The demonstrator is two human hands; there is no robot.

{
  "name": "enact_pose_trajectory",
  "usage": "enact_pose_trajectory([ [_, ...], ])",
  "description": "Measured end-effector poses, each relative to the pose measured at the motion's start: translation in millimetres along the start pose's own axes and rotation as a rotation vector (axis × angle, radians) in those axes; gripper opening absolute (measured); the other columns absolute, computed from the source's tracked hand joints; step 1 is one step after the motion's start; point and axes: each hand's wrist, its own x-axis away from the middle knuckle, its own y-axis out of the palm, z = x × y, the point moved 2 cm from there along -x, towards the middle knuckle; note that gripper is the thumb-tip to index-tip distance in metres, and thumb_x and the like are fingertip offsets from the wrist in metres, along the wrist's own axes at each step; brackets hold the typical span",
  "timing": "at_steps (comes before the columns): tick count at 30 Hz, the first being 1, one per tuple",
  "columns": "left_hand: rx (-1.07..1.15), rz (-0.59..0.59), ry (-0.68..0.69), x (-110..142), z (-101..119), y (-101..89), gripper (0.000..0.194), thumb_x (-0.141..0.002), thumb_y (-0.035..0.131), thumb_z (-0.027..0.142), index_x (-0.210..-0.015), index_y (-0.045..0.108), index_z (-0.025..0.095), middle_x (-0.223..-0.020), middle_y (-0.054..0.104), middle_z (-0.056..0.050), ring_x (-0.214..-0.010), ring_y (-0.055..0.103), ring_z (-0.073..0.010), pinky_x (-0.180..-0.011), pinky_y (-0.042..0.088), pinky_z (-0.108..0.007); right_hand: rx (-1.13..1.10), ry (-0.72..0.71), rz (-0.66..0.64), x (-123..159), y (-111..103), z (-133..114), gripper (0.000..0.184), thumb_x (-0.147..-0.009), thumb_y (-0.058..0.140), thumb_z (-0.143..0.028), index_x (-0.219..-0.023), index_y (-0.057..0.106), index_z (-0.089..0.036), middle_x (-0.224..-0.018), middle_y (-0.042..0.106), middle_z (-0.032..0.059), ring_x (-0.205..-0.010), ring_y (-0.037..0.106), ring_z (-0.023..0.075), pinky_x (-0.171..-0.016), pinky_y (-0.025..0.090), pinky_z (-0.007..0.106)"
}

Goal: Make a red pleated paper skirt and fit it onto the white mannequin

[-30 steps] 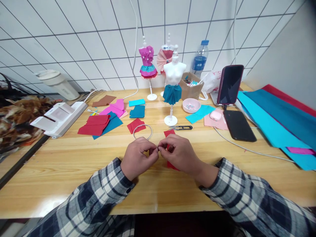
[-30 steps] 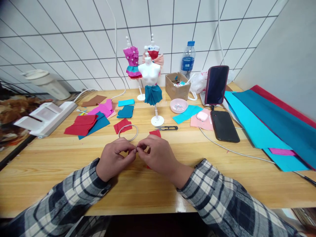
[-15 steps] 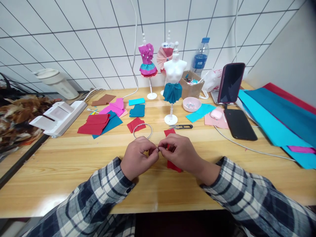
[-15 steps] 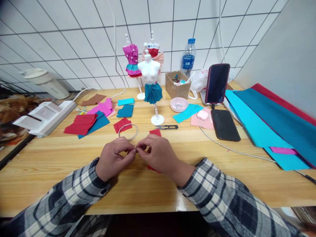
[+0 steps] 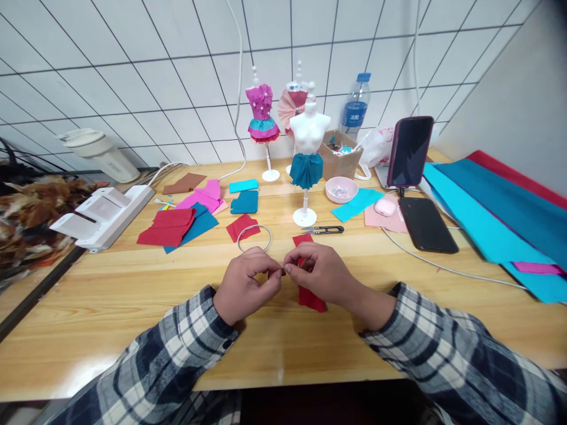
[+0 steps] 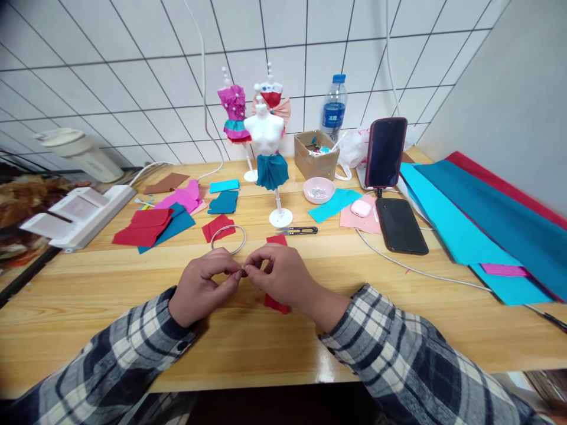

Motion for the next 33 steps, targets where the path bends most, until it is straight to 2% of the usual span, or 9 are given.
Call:
enact_pose_trajectory([
  [5,0.111,-0.103,0.001,0,1,0.2,0.017,-0.084,0.057,0.016,-0.075,0.072,0.017,-0.066,0.068,-0.003,-0.065,0.060,-0.0136,-0.062,0.047,-0.026,-0.127,0.088,0.025,-3,-3,4,0.001,-0.074,0.061,-0.018,-0.075,0.061,-0.018,-0.069,0.061,-0.0032,-0.049,0.047,0.0055,-0.046,0.037,0.018],
  [10,0.126,-0.096,0.027,0,1,-1.1,0.017,-0.084,0.058,0.016,-0.078,0.073,0.018,-0.068,0.070,-0.003,-0.068,0.061,-0.0144,-0.065,0.048,-0.027,-0.471,0.293,0.050,-6,-9,7,0.018,-0.070,0.066,-0.025,-0.069,0.049,-0.018,-0.101,0.071,0.0078,-0.052,0.061,0.0089,-0.039,0.041,0.018],
  [13,0.104,-0.094,0.074,1,0,-1.1,0.016,-0.084,0.057,0.014,-0.079,0.072,0.019,-0.068,0.071,-0.003,-0.066,0.059,-0.0144,-0.063,0.047,-0.026,-0.594,0.300,0.174,-11,-26,5,0.026,-0.066,0.071,-0.027,-0.068,0.047,-0.019,-0.089,0.072,0.0057,-0.065,0.069,0.0146,-0.043,0.049,0.018],
  [16,0.105,-0.071,0.106,2,-1,-0.8,0.018,-0.083,0.056,0.010,-0.078,0.070,0.019,-0.067,0.070,-0.002,-0.065,0.058,-0.0137,-0.061,0.045,-0.025,-0.595,0.204,0.387,-22,-55,2,0.032,-0.063,0.077,-0.032,-0.070,0.049,-0.020,-0.076,0.069,0.0000,-0.066,0.068,0.0131,-0.050,0.055,0.020],
  [21,0.086,-0.048,0.140,4,-3,1.7,0.018,-0.080,0.055,0.009,-0.076,0.069,0.019,-0.065,0.068,-0.002,-0.065,0.057,-0.0142,-0.061,0.043,-0.026,-0.274,-0.075,0.677,-74,-113,-5,0.024,-0.068,0.074,-0.033,-0.077,0.055,-0.021,-0.069,0.066,-0.0022,-0.063,0.065,0.0130,-0.064,0.058,0.028],
  [23,0.068,-0.060,0.172,6,-4,3.2,0.017,-0.080,0.055,0.009,-0.076,0.068,0.019,-0.065,0.069,-0.002,-0.065,0.057,-0.0149,-0.062,0.043,-0.028,-0.052,-0.133,0.747,-102,-134,-6,0.023,-0.074,0.065,-0.031,-0.094,0.062,-0.019,-0.077,0.070,0.0011,-0.064,0.066,0.0151,-0.067,0.057,0.031],
  [26,0.051,-0.075,0.216,7,-6,4.0,0.017,-0.080,0.054,0.009,-0.077,0.068,0.019,-0.065,0.070,-0.002,-0.064,0.056,-0.0151,-0.063,0.042,-0.029,0.507,-0.063,0.787,-140,-157,-3,0.029,-0.083,0.050,-0.027,-0.097,0.074,-0.019,-0.095,0.075,0.0067,-0.080,0.069,0.0191,-0.079,0.053,0.033],
  [28,0.032,-0.074,0.228,6,-8,3.1,0.018,-0.080,0.054,0.009,-0.077,0.068,0.019,-0.063,0.069,-0.002,-0.062,0.055,-0.0152,-0.062,0.042,-0.029,0.601,-0.031,0.772,-157,-166,2,0.028,-0.081,0.054,-0.026,-0.096,0.077,-0.018,-0.098,0.076,0.0087,-0.090,0.068,0.0232,-0.084,0.050,0.036],
  [33,-0.003,-0.072,0.226,6,-13,1.4,0.018,-0.080,0.054,0.009,-0.075,0.068,0.019,-0.061,0.068,-0.001,-0.061,0.055,-0.0152,-0.062,0.041,-0.029,0.711,0.021,0.731,-170,-178,16,0.024,-0.078,0.061,-0.024,-0.091,0.080,-0.017,-0.089,0.077,0.0126,-0.088,0.068,0.0275,-0.082,0.047,0.038],
])
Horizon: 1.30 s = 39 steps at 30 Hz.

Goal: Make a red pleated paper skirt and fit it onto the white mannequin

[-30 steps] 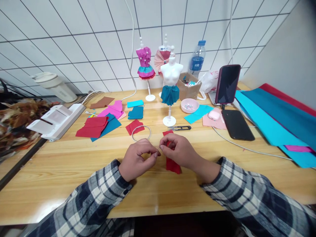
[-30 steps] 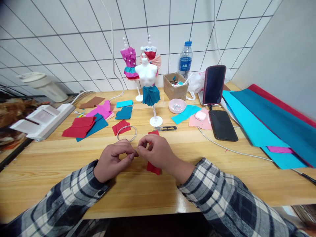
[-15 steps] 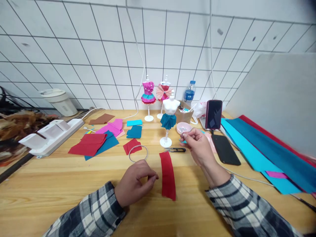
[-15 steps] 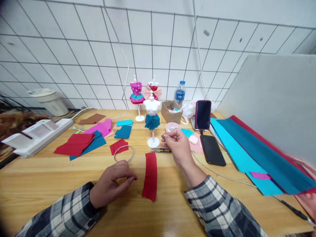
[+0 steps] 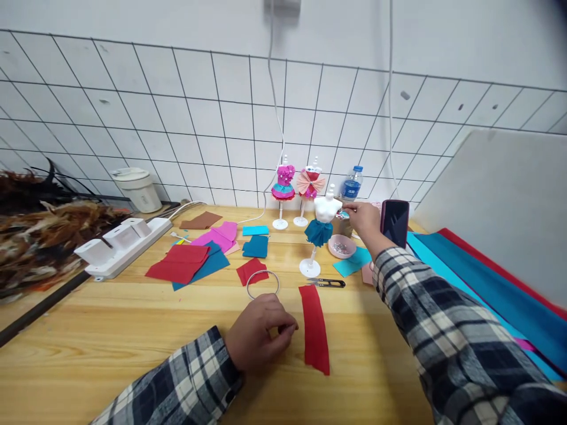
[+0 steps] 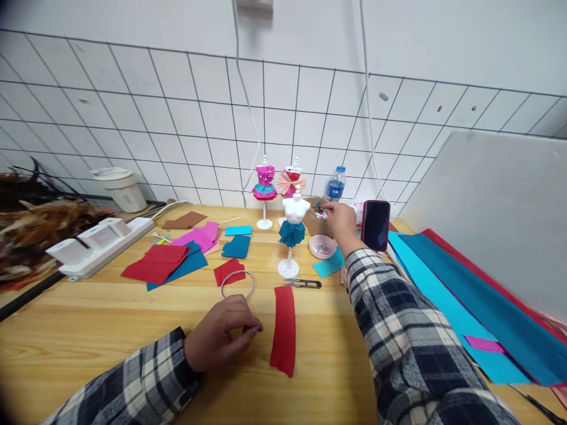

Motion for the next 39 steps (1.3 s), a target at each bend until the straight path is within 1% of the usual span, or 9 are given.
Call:
enact_pose_trajectory([
  [5,0.012,0.020,0.013,0,1,-0.3,0.018,-0.081,0.055,0.010,-0.083,0.070,0.020,-0.067,0.070,-0.002,-0.064,0.056,-0.0155,-0.063,0.041,-0.029,0.016,-0.047,0.109,16,-20,-4,0.041,-0.084,0.043,-0.016,-0.112,0.073,-0.016,-0.110,0.073,0.0113,-0.100,0.064,0.0251,-0.091,0.045,0.038],
  [8,0.002,0.071,0.014,-1,3,-3.6,0.019,-0.085,0.054,0.012,-0.089,0.071,0.019,-0.070,0.071,-0.004,-0.065,0.057,-0.0153,-0.064,0.042,-0.030,-0.139,-0.148,0.339,66,-42,-25,0.034,-0.086,0.043,-0.020,-0.106,0.070,-0.015,-0.103,0.070,0.0113,-0.089,0.063,0.0232,-0.082,0.049,0.037],
  [9,-0.001,0.082,0.016,-2,4,-4.5,0.019,-0.086,0.053,0.012,-0.090,0.071,0.019,-0.071,0.071,-0.004,-0.065,0.058,-0.0151,-0.065,0.042,-0.030,-0.239,-0.193,0.323,88,-47,-34,0.030,-0.088,0.044,-0.023,-0.103,0.070,-0.018,-0.098,0.070,0.0099,-0.083,0.063,0.0219,-0.075,0.050,0.035],
  [13,-0.022,0.115,0.011,-3,7,-5.7,0.019,-0.088,0.052,0.012,-0.093,0.070,0.019,-0.070,0.069,-0.003,-0.067,0.057,-0.0151,-0.065,0.042,-0.030,-0.509,-0.358,-0.247,180,-49,-69,0.015,-0.088,0.058,-0.027,-0.087,0.073,-0.024,-0.082,0.070,0.0048,-0.075,0.062,0.0187,-0.063,0.049,0.030],
  [16,-0.035,0.124,0.001,-3,6,-4.1,0.019,-0.089,0.052,0.013,-0.095,0.069,0.020,-0.071,0.069,-0.002,-0.068,0.056,-0.0151,-0.066,0.042,-0.030,-0.638,-0.285,-0.466,217,-41,-78,0.012,-0.086,0.064,-0.026,-0.090,0.075,-0.025,-0.082,0.072,0.0044,-0.076,0.064,0.0178,-0.066,0.051,0.030],
  [22,-0.054,0.098,0.002,-3,5,-0.8,0.018,-0.091,0.049,0.015,-0.091,0.067,0.020,-0.070,0.067,-0.002,-0.068,0.056,-0.0151,-0.067,0.042,-0.030,-0.710,-0.220,-0.541,222,-31,-77,0.007,-0.081,0.073,-0.030,-0.084,0.077,-0.025,-0.078,0.073,0.0038,-0.074,0.065,0.0183,-0.069,0.053,0.032],
  [33,-0.058,0.085,-0.096,-2,2,3.2,0.016,-0.091,0.053,0.018,-0.084,0.067,0.019,-0.068,0.064,-0.002,-0.068,0.054,-0.0151,-0.066,0.039,-0.029,-0.507,-0.394,-0.498,230,-35,-78,0.006,-0.088,0.062,-0.024,-0.083,0.065,-0.022,-0.076,0.064,0.0023,-0.072,0.058,0.0165,-0.063,0.045,0.029],
  [36,-0.027,0.023,-0.129,0,-4,6.4,0.018,-0.094,0.054,0.025,-0.101,0.069,0.020,-0.073,0.066,-0.002,-0.071,0.055,-0.0161,-0.068,0.041,-0.030,-0.534,-0.341,-0.515,225,-37,-74,0.009,-0.088,0.062,-0.024,-0.082,0.067,-0.022,-0.075,0.064,0.0021,-0.069,0.058,0.0154,-0.059,0.045,0.027],
  [39,0.000,-0.050,-0.188,3,-11,8.5,0.036,-0.094,0.055,0.030,-0.129,0.058,0.020,-0.081,0.068,-0.003,-0.077,0.057,-0.0174,-0.072,0.044,-0.031,-0.500,-0.285,-0.482,213,-40,-56,0.012,-0.089,0.060,-0.025,-0.083,0.070,-0.021,-0.079,0.067,0.0037,-0.068,0.059,0.0157,-0.058,0.045,0.027],
])
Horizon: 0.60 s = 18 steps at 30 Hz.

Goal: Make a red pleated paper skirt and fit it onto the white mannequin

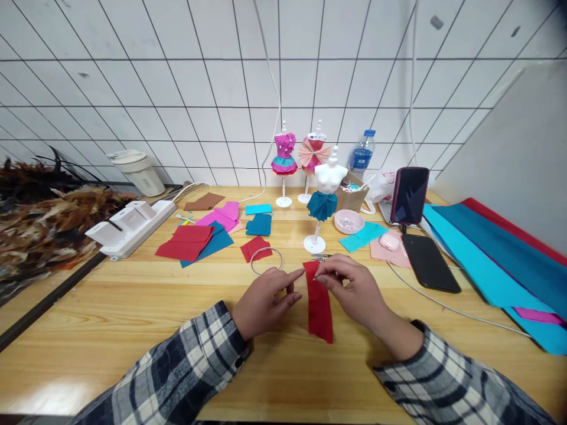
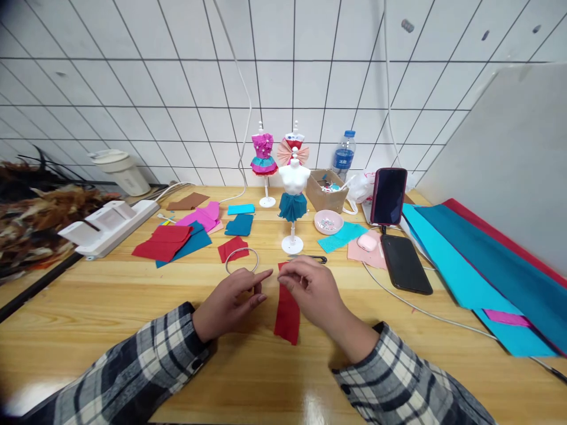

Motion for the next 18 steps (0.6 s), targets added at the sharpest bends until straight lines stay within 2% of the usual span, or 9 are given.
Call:
enact_pose_trajectory([
  [2,-0.015,-0.013,-0.043,0,-1,-0.7,0.039,-0.092,0.058,0.032,-0.129,0.056,0.019,-0.086,0.068,-0.004,-0.081,0.058,-0.0182,-0.077,0.045,-0.033,0.123,0.013,-0.001,0,-14,18,0.014,-0.090,0.059,-0.025,-0.086,0.073,-0.022,-0.085,0.071,0.0047,-0.077,0.063,0.0182,-0.065,0.047,0.029],
  [4,-0.050,-0.027,-0.040,-2,1,-1.2,0.033,-0.090,0.060,0.035,-0.118,0.061,0.019,-0.093,0.068,-0.005,-0.088,0.058,-0.0196,-0.084,0.044,-0.036,0.295,0.039,-0.048,2,-25,39,0.017,-0.091,0.058,-0.026,-0.086,0.075,-0.024,-0.089,0.072,0.0040,-0.084,0.064,0.0197,-0.073,0.048,0.032],
  [8,-0.123,-0.108,0.089,-13,14,6.3,0.019,-0.089,0.060,0.036,-0.100,0.062,0.020,-0.112,0.068,-0.005,-0.104,0.055,-0.0224,-0.094,0.040,-0.040,0.558,0.095,-0.181,7,-33,67,0.019,-0.092,0.057,-0.029,-0.091,0.076,-0.027,-0.093,0.072,0.0014,-0.085,0.065,0.0186,-0.068,0.044,0.029],
  [11,-0.188,-0.156,0.167,-24,21,18.6,0.018,-0.090,0.058,0.037,-0.089,0.059,0.019,-0.123,0.067,-0.002,-0.112,0.053,-0.0244,-0.094,0.038,-0.041,0.646,0.130,-0.228,8,-29,69,0.021,-0.094,0.055,-0.028,-0.091,0.075,-0.028,-0.095,0.072,0.0002,-0.084,0.066,0.0170,-0.064,0.040,0.028],
  [14,-0.259,-0.213,0.180,-36,25,32.2,0.024,-0.089,0.058,0.043,-0.087,0.059,0.019,-0.129,0.065,-0.001,-0.115,0.053,-0.0264,-0.091,0.036,-0.044,0.678,0.153,-0.246,6,-26,65,0.020,-0.093,0.055,-0.028,-0.091,0.075,-0.028,-0.095,0.072,-0.0001,-0.084,0.066,0.0161,-0.063,0.038,0.027],
  [18,-0.315,-0.306,0.171,-47,25,44.5,0.026,-0.089,0.058,0.045,-0.087,0.060,0.019,-0.120,0.069,-0.002,-0.109,0.055,-0.0253,-0.088,0.036,-0.044,0.709,0.161,-0.295,6,-28,61,0.020,-0.091,0.056,-0.026,-0.091,0.076,-0.030,-0.095,0.072,-0.0017,-0.083,0.066,0.0156,-0.061,0.036,0.026],
])
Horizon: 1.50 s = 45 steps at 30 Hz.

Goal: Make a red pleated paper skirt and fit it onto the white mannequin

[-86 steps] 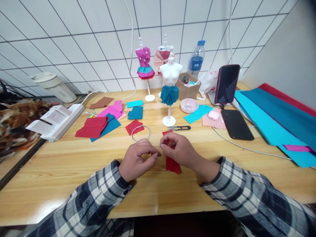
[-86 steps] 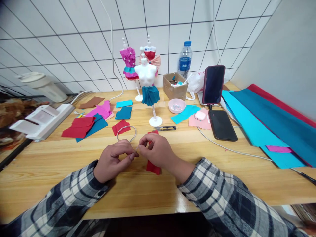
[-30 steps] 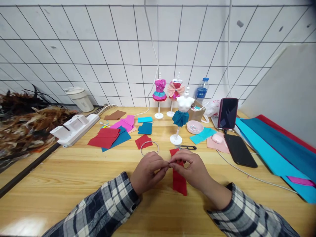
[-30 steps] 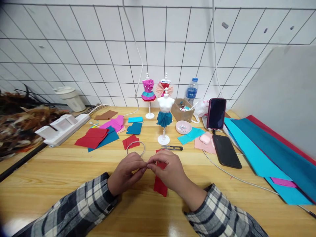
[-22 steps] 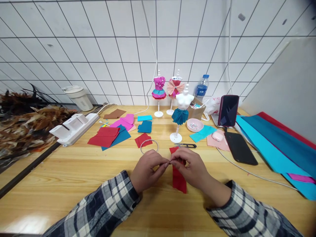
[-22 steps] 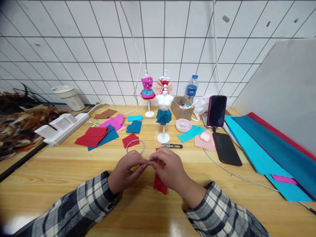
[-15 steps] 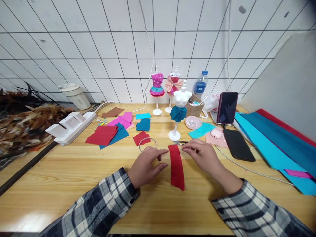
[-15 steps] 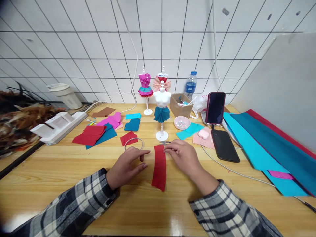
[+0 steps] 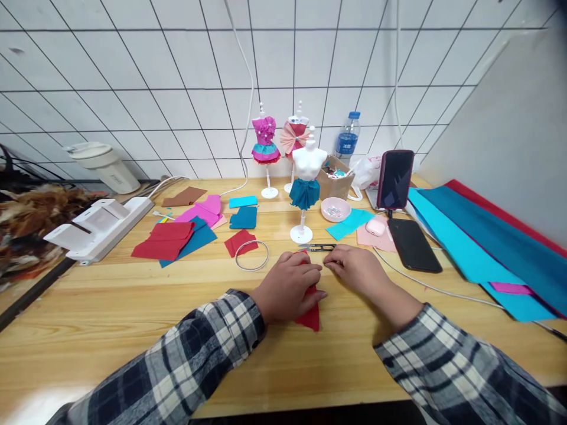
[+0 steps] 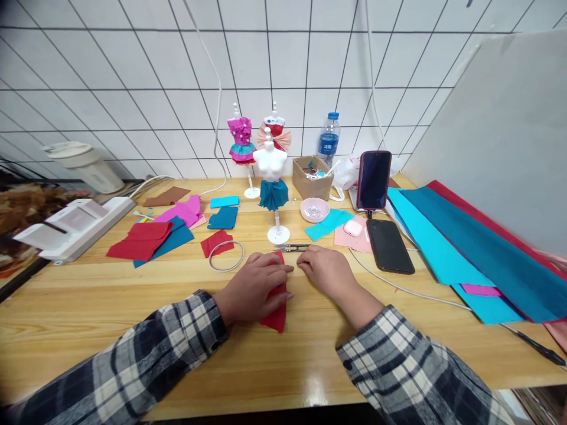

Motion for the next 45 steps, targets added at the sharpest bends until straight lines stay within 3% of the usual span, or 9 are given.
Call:
enact_pose_trajectory([
  [5,-0.007,-0.030,-0.044,0,-7,0.6,0.026,-0.090,0.057,0.045,-0.090,0.062,0.019,-0.125,0.067,-0.003,-0.115,0.053,-0.0279,-0.089,0.034,-0.046,0.088,-0.065,-0.052,6,-6,-3,0.026,-0.094,0.052,-0.026,-0.099,0.076,-0.034,-0.096,0.073,-0.0010,-0.085,0.067,0.0176,-0.057,0.035,0.026],
  [11,-0.031,-0.073,-0.003,4,-6,3.3,0.032,-0.091,0.055,0.048,-0.101,0.061,0.018,-0.144,0.053,-0.007,-0.123,0.046,-0.0313,-0.093,0.034,-0.049,-0.044,0.010,-0.056,6,-7,2,0.025,-0.091,0.055,-0.027,-0.104,0.075,-0.035,-0.106,0.072,-0.0008,-0.092,0.068,0.0191,-0.068,0.045,0.027],
  [16,-0.038,-0.102,0.025,1,-2,7.7,0.035,-0.092,0.051,0.051,-0.101,0.061,0.019,-0.143,0.053,-0.008,-0.122,0.045,-0.0312,-0.094,0.034,-0.048,-0.144,0.045,-0.126,6,-5,11,0.031,-0.089,0.054,-0.027,-0.112,0.073,-0.035,-0.110,0.073,0.0008,-0.095,0.068,0.0209,-0.078,0.049,0.030],
  [24,-0.191,-0.122,0.062,-7,1,12.8,0.034,-0.097,0.045,0.044,-0.108,0.059,0.016,-0.138,0.057,-0.006,-0.116,0.048,-0.0278,-0.091,0.034,-0.043,-0.321,0.206,-0.293,10,-5,16,0.043,-0.085,0.051,-0.020,-0.117,0.069,-0.041,-0.113,0.074,-0.0049,-0.095,0.070,0.0210,-0.076,0.052,0.029],
  [33,-0.293,-0.115,0.119,-13,0,10.1,0.030,-0.097,0.046,0.041,-0.103,0.061,0.016,-0.128,0.062,-0.007,-0.099,0.052,-0.0240,-0.087,0.034,-0.041,-0.381,0.232,-0.178,4,-5,19,0.035,-0.089,0.049,-0.025,-0.114,0.073,-0.033,-0.114,0.074,-0.0004,-0.101,0.069,0.0211,-0.086,0.052,0.032],
  [36,-0.228,-0.130,0.080,-11,-1,11.5,0.035,-0.096,0.047,0.042,-0.113,0.061,0.015,-0.124,0.064,-0.010,-0.099,0.052,-0.0251,-0.088,0.034,-0.042,-0.383,0.205,-0.152,3,-2,24,0.035,-0.088,0.050,-0.024,-0.114,0.073,-0.031,-0.114,0.074,0.0009,-0.100,0.069,0.0209,-0.085,0.052,0.032],
  [39,-0.115,-0.098,0.010,-8,-4,9.9,0.040,-0.097,0.047,0.039,-0.128,0.057,0.016,-0.109,0.068,-0.011,-0.103,0.053,-0.0267,-0.089,0.034,-0.043,-0.342,0.202,-0.106,2,-2,28,0.034,-0.087,0.052,-0.026,-0.114,0.074,-0.029,-0.101,0.077,0.0028,-0.083,0.070,0.0190,-0.072,0.051,0.029],
  [42,-0.004,0.023,-0.094,1,-19,-5.2,0.035,-0.096,0.045,0.036,-0.125,0.059,0.021,-0.106,0.067,-0.010,-0.107,0.053,-0.0262,-0.089,0.036,-0.042,-0.324,0.199,-0.074,0,-3,29,0.033,-0.087,0.052,-0.029,-0.111,0.075,-0.027,-0.075,0.075,0.0007,-0.062,0.063,0.0154,-0.056,0.043,0.025],
  [45,-0.035,0.045,-0.177,24,-47,-30.4,0.028,-0.096,0.043,0.034,-0.108,0.066,0.023,-0.101,0.070,-0.006,-0.102,0.054,-0.0251,-0.091,0.036,-0.042,-0.350,0.192,-0.021,-3,-5,29,0.032,-0.087,0.051,-0.029,-0.107,0.076,-0.027,-0.074,0.073,-0.0001,-0.060,0.060,0.0142,-0.055,0.041,0.024],
])
